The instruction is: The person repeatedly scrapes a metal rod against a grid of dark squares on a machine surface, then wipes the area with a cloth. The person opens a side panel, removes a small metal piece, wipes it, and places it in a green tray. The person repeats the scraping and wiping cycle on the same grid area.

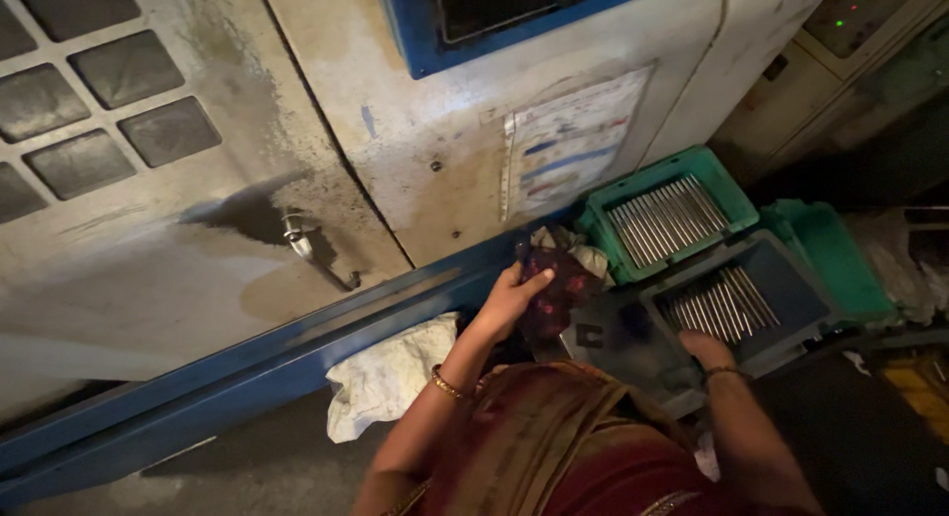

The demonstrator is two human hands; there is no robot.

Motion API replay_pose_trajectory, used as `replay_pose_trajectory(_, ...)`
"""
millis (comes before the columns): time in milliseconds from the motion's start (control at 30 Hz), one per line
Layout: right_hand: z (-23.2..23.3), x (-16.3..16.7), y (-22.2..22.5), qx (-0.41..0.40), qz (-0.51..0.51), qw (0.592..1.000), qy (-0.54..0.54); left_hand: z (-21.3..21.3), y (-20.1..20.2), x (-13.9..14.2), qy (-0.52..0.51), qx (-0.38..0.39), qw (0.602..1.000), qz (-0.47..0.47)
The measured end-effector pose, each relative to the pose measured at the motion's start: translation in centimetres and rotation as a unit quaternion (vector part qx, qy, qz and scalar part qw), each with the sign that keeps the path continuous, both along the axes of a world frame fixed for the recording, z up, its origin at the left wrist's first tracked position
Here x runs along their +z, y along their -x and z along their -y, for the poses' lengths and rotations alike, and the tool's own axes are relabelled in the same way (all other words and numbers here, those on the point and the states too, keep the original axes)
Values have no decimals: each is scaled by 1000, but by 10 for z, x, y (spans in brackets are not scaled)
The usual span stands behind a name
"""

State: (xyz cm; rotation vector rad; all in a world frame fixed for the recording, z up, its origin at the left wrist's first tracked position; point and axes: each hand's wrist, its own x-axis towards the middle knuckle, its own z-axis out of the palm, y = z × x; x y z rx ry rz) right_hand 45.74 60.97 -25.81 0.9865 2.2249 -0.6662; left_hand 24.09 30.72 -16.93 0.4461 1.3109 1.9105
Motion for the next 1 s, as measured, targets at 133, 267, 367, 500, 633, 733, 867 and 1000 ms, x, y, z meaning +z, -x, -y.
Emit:
replay_pose_trajectory(133, -2, 4, 1, 12, -1, 1000, 5, -23, -7, 11, 11, -60, 997, -55)
replay_pose_trajectory(267, -4, 12, -1, 20, -4, 1000, 12, -49, -17, 13, -50, -139, 980, -136)
replay_pose_trajectory(367, -1, 20, -5, 20, 2, 1000, 24, -63, -25, 7, -24, -173, 980, -97)
replay_pose_trajectory(500, 4, 33, -8, 21, 5, 999, 35, -79, -33, -2, -23, -192, 980, -42)
replay_pose_trajectory(633, 10, 43, -6, 14, -23, 999, 37, -92, -38, -5, -26, -188, 982, 19)
replay_pose_trajectory(733, 10, 46, -4, 21, -12, 997, 71, -95, -35, -4, -27, -182, 982, 31)
replay_pose_trajectory(867, 5, 39, -1, -107, 64, 987, 100, -98, -32, -7, -41, -184, 982, -4)
replay_pose_trajectory(1000, -9, 40, -3, -198, -7, 974, 113, -104, -29, -15, -31, -183, 983, -12)
